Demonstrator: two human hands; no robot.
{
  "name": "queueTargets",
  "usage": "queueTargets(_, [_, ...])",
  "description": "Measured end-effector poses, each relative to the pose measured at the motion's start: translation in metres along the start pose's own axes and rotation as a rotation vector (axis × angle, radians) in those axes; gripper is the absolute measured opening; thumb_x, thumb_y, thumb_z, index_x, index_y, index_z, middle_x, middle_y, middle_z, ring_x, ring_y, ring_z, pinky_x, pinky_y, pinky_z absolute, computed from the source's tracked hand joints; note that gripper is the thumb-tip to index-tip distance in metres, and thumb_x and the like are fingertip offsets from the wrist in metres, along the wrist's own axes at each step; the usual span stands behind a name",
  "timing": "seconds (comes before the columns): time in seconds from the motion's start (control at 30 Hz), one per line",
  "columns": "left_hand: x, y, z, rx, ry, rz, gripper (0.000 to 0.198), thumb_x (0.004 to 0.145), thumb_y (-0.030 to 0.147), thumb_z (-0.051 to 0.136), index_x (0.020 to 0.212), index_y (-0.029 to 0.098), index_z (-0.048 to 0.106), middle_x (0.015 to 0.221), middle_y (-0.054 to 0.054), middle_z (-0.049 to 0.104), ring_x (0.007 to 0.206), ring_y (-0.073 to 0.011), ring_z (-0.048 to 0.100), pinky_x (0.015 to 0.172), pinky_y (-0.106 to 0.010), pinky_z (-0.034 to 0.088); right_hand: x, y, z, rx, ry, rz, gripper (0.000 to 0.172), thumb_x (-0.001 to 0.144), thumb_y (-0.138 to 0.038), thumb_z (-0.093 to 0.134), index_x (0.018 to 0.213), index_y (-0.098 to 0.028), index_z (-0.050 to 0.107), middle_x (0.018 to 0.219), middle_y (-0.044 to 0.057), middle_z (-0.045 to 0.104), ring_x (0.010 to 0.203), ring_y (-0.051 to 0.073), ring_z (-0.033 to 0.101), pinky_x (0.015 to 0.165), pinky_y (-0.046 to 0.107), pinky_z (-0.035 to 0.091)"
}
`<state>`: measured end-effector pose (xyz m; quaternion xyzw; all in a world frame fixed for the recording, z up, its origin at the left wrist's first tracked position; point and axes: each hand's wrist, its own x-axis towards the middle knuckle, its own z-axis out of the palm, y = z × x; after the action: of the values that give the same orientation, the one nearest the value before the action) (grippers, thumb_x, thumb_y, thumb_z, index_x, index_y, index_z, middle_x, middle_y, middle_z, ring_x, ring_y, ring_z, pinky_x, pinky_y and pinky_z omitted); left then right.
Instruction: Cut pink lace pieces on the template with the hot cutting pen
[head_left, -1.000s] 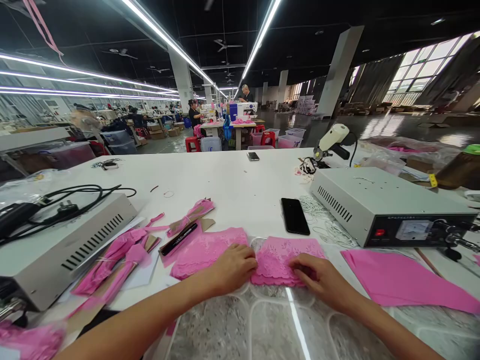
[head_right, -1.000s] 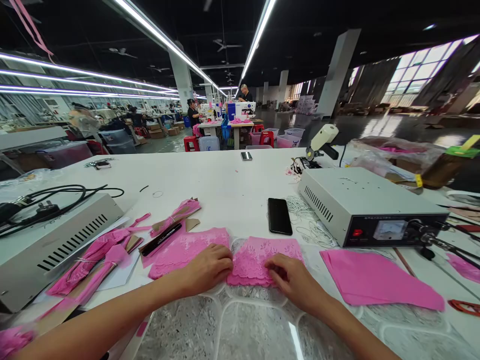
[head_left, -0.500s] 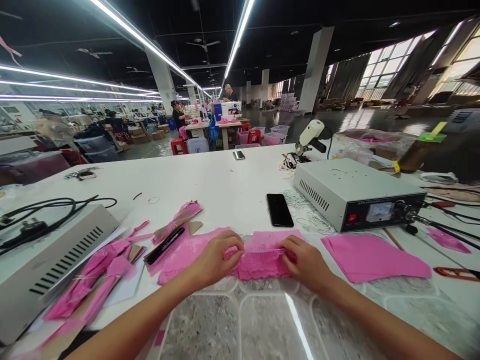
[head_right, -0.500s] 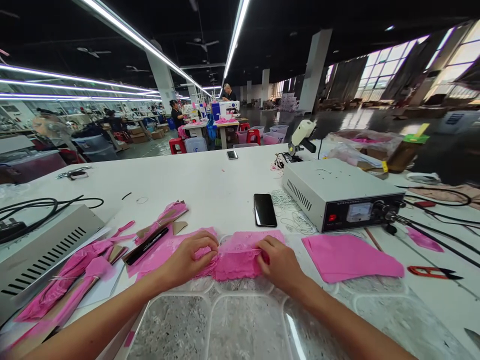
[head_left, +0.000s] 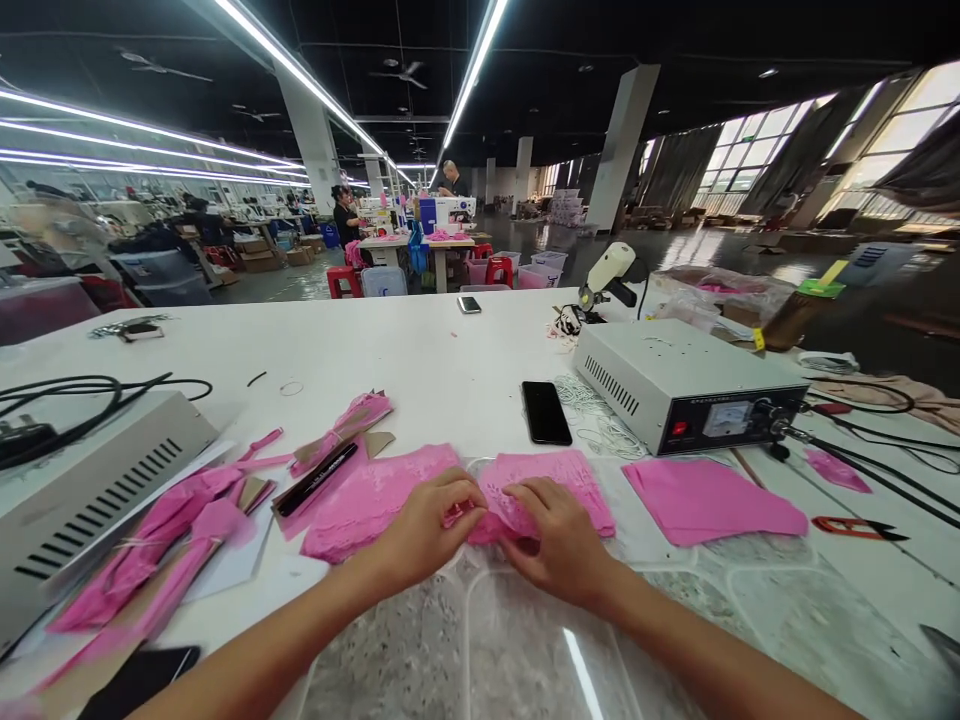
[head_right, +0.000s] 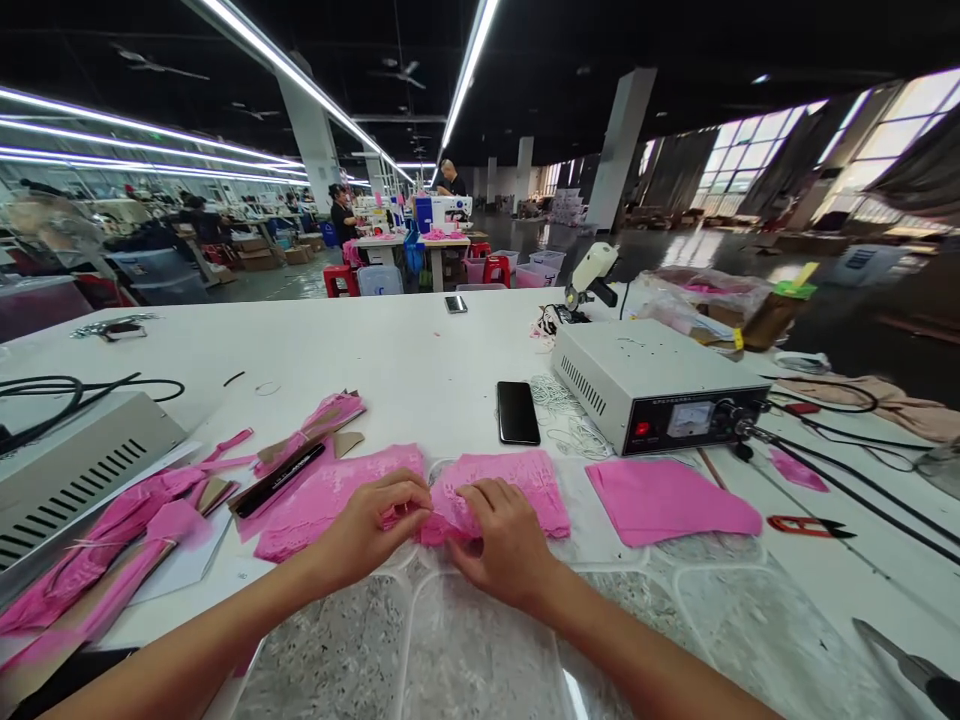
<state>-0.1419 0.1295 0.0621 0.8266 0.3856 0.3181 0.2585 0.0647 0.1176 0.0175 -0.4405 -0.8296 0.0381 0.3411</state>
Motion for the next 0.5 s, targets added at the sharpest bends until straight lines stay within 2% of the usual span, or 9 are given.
queueTargets(0.07, [0.003, 0.005, 0.002, -0.002, -0.004, 0.028, 0.016, 0.089, 0.02, 0.053, 0.08, 0.021, 0.066, 0.086, -0.003, 0.063, 0.08, -0.014, 0.06, 0.069, -0.024, 0.047, 0.008, -0.006, 0.005, 0.003, 0.01, 0.015, 0.027, 0.081, -0.025, 0.061, 0.106, -0.017, 0.062, 0.099, 0.014, 0.069, 0.09, 0.027, 0.064, 0.078, 0.041, 0.053])
queueTargets(0.17, [0.008, 0.008, 0.007, 0.005, 0.009, 0.046, 0.015, 0.089, 0.019, 0.052, 0.082, 0.021, 0.066, 0.085, -0.002, 0.063, 0.079, -0.0137, 0.06, 0.07, -0.024, 0.048, 0.023, -0.008, 0.004, 0.03, -0.011, 0.048, 0.014, 0.08, -0.015, 0.057, 0.09, -0.02, 0.065, 0.083, 0.006, 0.07, 0.074, 0.019, 0.065, 0.067, 0.03, 0.051])
queueTargets(0.23, [0.012, 0.005, 0.013, 0.025, 0.059, 0.018, 0.013, 0.09, 0.019, 0.05, 0.085, 0.021, 0.062, 0.083, -0.001, 0.062, 0.076, -0.0133, 0.059, 0.067, -0.024, 0.048, 0.033, -0.005, -0.002, 0.048, -0.024, 0.082, 0.017, 0.078, -0.009, 0.055, 0.085, -0.021, 0.065, 0.078, 0.003, 0.07, 0.07, 0.017, 0.064, 0.064, 0.027, 0.049])
queueTargets(0.33, [0.015, -0.005, 0.021, 0.081, 0.131, -0.046, 0.007, 0.089, 0.02, 0.051, 0.089, 0.02, 0.058, 0.083, -0.001, 0.06, 0.073, -0.014, 0.057, 0.065, -0.026, 0.049, 0.043, 0.004, -0.012, 0.068, -0.031, 0.136, 0.024, 0.075, -0.006, 0.054, 0.09, -0.02, 0.066, 0.086, 0.005, 0.072, 0.077, 0.018, 0.065, 0.07, 0.029, 0.049])
queueTargets(0.4, [0.014, -0.013, 0.024, 0.128, 0.127, -0.066, 0.004, 0.086, 0.019, 0.054, 0.088, 0.02, 0.058, 0.086, -0.001, 0.061, 0.078, -0.0155, 0.058, 0.07, -0.028, 0.05, 0.044, 0.009, -0.016, 0.087, -0.051, 0.159, 0.025, 0.073, -0.005, 0.054, 0.089, -0.02, 0.067, 0.085, 0.005, 0.072, 0.077, 0.019, 0.065, 0.07, 0.029, 0.048])
queueTargets(0.5, [0.008, -0.02, 0.027, 0.204, 0.054, -0.063, 0.008, 0.08, 0.015, 0.061, 0.086, 0.02, 0.063, 0.094, -0.004, 0.063, 0.089, -0.0195, 0.06, 0.081, -0.034, 0.05, 0.04, 0.014, -0.017, 0.133, -0.093, 0.192, 0.025, 0.07, -0.004, 0.053, 0.082, -0.02, 0.068, 0.08, 0.004, 0.072, 0.071, 0.018, 0.064, 0.065, 0.029, 0.047])
